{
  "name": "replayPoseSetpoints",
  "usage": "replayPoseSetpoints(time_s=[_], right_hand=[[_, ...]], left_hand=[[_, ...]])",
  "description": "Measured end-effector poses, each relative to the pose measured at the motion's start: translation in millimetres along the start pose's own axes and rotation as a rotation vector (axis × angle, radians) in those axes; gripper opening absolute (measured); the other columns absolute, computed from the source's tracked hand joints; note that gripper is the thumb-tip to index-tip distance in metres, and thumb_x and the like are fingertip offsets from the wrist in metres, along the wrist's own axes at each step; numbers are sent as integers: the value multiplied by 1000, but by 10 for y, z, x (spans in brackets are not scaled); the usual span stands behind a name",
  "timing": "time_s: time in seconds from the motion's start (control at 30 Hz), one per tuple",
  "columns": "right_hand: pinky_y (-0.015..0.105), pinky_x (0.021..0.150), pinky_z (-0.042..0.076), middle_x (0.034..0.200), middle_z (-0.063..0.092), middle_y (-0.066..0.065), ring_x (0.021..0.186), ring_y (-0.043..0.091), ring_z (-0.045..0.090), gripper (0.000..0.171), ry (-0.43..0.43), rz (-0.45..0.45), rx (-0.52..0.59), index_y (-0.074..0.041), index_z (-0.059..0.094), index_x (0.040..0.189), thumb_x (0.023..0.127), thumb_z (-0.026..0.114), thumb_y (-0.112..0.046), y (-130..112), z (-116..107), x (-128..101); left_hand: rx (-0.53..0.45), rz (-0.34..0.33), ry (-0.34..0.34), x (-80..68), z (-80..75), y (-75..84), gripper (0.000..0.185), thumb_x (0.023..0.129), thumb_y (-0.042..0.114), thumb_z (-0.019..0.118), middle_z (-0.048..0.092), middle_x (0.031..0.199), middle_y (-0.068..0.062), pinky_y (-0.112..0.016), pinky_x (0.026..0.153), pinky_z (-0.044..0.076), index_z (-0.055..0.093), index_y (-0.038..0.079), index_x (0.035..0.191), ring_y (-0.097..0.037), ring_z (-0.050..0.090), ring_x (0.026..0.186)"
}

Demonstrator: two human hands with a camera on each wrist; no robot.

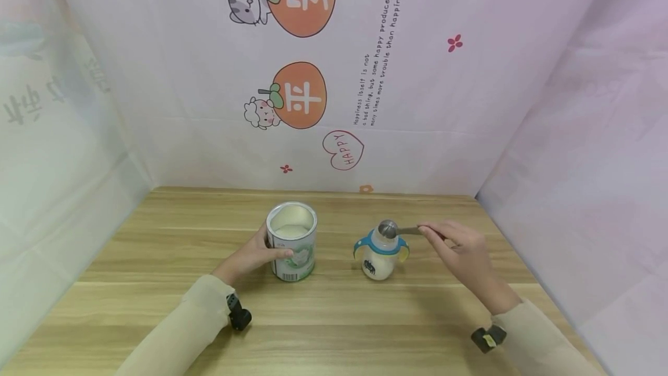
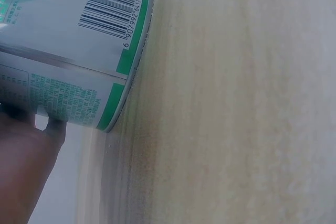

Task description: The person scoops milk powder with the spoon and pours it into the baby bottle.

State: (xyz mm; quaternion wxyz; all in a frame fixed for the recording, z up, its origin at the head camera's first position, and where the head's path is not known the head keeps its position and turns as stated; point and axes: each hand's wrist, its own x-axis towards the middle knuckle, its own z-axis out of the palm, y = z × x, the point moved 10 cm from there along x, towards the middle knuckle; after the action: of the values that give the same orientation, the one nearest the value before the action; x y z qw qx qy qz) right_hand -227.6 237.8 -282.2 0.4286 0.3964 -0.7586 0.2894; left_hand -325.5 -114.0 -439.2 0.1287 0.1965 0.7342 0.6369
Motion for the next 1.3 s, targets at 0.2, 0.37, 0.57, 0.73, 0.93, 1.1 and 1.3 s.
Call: replayPoseSetpoints(time_s=[0.2, 0.37, 0.57, 0.73, 0.93, 1.1, 1.3], right_hand=[[12, 61, 51, 86, 75, 6, 70, 7, 65, 24, -50, 240, 34, -2, 79, 99, 79, 77, 12, 184, 10, -49], [15, 57, 53, 84, 74, 8, 68, 9, 67, 12, -61, 518, 77, -1, 78, 102, 91, 72, -3, 409, 14, -150], [20, 60, 55, 87, 75, 11, 72, 19, 70, 27, -92, 772, 118, -1, 77, 107, 97, 69, -24, 588, 39, -264], [23, 67, 57, 87, 75, 5, 77, 17, 69, 40, -128, 893, 181, 0, 75, 113, 98, 67, -36, 660, 93, -328], [24, 73, 57, 92, 75, 2, 79, 10, 67, 52, -119, 1044, 334, 7, 69, 119, 97, 66, -40, 750, 171, -438], [24, 74, 58, 90, 74, 0, 80, 10, 67, 54, -116, 1072, 360, 8, 69, 118, 97, 66, -41, 787, 201, -466], [24, 76, 57, 91, 74, -1, 82, 11, 67, 58, -142, 1099, 350, 7, 69, 118, 95, 67, -47, 801, 276, -458]], left_hand=[[6, -2, 4, -3, -5, -14, 101, 86, 24, 80, 37, 152, -14, -60, 115, 21, 12, 23, 160, -36, 33, 140], [-1, 2, 0, 0, -5, -21, 100, 87, 23, 80, 36, 152, -15, -59, 115, 22, 11, 23, 160, -36, 34, 140], [8, 2, 1, 3, -13, -29, 100, 87, 23, 80, 36, 152, -15, -59, 115, 23, 11, 24, 160, -36, 34, 140], [9, 8, -1, 6, -16, -26, 99, 87, 23, 80, 36, 152, -14, -59, 115, 23, 12, 23, 160, -36, 34, 140], [-3, 5, -9, -1, -1, -12, 99, 87, 23, 79, 36, 153, -14, -60, 115, 21, 12, 24, 160, -36, 33, 141], [-5, -1, -5, -1, -4, -17, 100, 87, 24, 80, 35, 153, -14, -61, 115, 20, 11, 24, 160, -36, 32, 141], [2, -2, -2, 2, -11, -26, 100, 87, 24, 80, 36, 153, -14, -60, 115, 21, 12, 25, 160, -36, 33, 141]])
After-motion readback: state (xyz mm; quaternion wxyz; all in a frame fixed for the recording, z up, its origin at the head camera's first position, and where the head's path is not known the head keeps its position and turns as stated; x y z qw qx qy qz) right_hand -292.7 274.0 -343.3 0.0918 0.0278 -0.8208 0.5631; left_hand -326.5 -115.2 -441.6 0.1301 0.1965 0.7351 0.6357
